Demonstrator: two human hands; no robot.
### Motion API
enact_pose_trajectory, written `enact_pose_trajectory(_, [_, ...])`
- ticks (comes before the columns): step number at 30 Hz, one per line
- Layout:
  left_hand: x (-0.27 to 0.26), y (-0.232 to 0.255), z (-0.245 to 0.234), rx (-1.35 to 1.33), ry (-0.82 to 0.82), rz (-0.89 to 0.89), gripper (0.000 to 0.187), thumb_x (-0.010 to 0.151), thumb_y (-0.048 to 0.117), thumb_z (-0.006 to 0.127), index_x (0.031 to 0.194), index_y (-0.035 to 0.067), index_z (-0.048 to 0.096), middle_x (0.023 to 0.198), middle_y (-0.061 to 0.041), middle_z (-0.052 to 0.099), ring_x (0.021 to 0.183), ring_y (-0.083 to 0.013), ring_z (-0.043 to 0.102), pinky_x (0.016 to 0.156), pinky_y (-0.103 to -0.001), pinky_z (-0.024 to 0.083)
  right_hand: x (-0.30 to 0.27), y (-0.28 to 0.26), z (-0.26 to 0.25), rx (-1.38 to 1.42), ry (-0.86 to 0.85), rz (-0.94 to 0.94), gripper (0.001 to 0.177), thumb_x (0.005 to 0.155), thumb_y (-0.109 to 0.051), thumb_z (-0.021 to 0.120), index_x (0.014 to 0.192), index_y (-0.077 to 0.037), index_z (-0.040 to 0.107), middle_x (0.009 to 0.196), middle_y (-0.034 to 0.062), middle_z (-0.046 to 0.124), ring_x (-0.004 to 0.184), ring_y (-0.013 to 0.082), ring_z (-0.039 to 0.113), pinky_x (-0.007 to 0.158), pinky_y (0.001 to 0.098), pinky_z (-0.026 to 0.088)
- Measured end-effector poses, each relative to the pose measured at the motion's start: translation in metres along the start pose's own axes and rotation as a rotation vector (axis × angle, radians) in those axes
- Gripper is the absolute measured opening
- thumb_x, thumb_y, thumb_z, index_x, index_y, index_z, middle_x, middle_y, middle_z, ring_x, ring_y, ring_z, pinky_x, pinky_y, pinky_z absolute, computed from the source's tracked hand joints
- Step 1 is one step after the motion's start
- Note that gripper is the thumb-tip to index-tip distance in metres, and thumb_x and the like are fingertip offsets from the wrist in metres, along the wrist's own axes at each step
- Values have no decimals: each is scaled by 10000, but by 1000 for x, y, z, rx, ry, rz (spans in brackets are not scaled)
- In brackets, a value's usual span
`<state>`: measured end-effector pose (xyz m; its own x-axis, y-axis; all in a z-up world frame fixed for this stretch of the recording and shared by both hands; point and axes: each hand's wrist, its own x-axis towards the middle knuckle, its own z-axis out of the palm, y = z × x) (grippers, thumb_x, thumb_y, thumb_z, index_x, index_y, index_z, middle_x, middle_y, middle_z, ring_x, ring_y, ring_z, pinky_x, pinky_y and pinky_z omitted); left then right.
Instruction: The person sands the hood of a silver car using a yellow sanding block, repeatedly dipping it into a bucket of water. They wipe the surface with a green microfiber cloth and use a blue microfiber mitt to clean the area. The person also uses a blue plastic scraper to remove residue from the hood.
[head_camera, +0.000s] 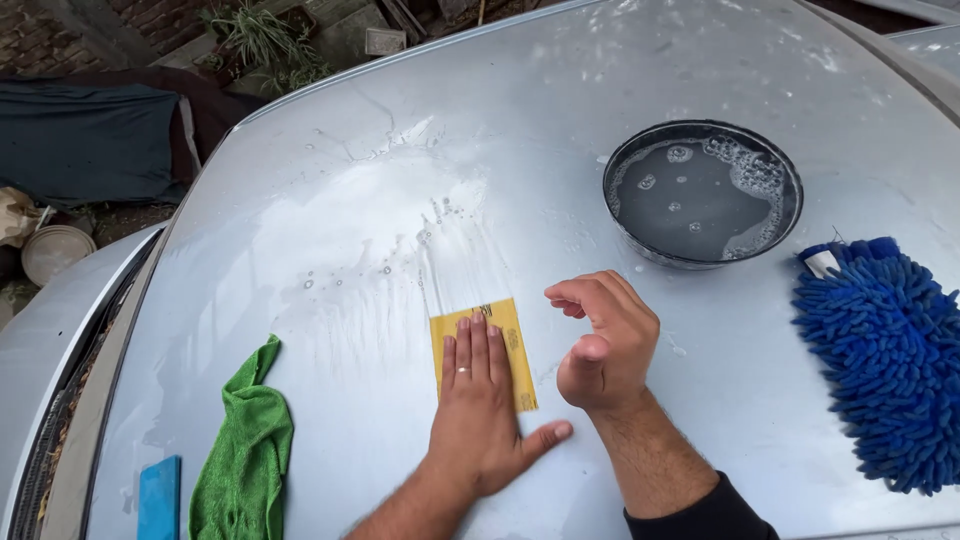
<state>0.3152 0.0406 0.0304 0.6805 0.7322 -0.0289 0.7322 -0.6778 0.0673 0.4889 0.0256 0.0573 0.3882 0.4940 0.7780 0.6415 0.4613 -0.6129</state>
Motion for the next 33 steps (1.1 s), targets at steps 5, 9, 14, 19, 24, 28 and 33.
enact_pose_trajectory(5, [77,-26,-4,-33,2,-35,1344,816,915,450,1496,-200,135,1596,-418,108,1532,-506,-7,1224,-543,-6,3,-1,-1,2,16,12,946,1069,-733,108,861,-11,682,760,66,677,709,194,670,631,305,545])
enact_pose_trajectory(9, [99,-34,0,12,113,-183,1381,787,927,449,1503,-209,127,1601,-402,116,1535,-468,20,1227,-512,6,5,-7,0,49,-17,35,959,1070,-733,112,869,9,685,736,67,669,706,198,672,630,305,551])
enact_pose_trajectory(14, [-4,5,6,-8,-12,-34,1389,759,941,471,1494,-189,133,1583,-406,115,1535,-508,-4,1197,-558,-24,1,-6,5,52,-14,52,961,1067,-734,107,858,9,680,764,90,672,695,196,670,625,299,544])
enact_pose_trajectory(19, [96,-41,-1,-43,40,-186,1374,786,934,448,1510,-194,148,1609,-390,124,1549,-467,28,1241,-520,14,-2,-10,1,37,-20,84,969,1057,-751,92,859,-7,682,775,81,688,701,192,670,635,296,551])
enact_pose_trajectory(24, [-11,4,7,-18,190,-11,1403,749,968,463,1447,-216,176,1574,-432,168,1518,-529,33,1201,-593,18,-5,-6,5,35,-38,43,957,1058,-741,112,854,0,683,753,82,675,685,180,677,617,292,548])
enact_pose_trajectory(28, [44,-8,10,-45,40,40,1387,759,955,438,1482,-196,166,1588,-404,145,1538,-497,25,1223,-571,15,-5,-8,1,42,-46,64,953,1065,-739,113,861,7,670,760,82,670,695,182,664,632,290,544])
enact_pose_trajectory(33, [76,-32,-7,-1,64,-154,1391,784,960,431,1538,-176,156,1639,-372,101,1585,-455,24,1272,-496,30,0,-10,8,74,-50,63,952,1067,-745,129,868,13,669,771,89,667,699,189,656,635,301,536])
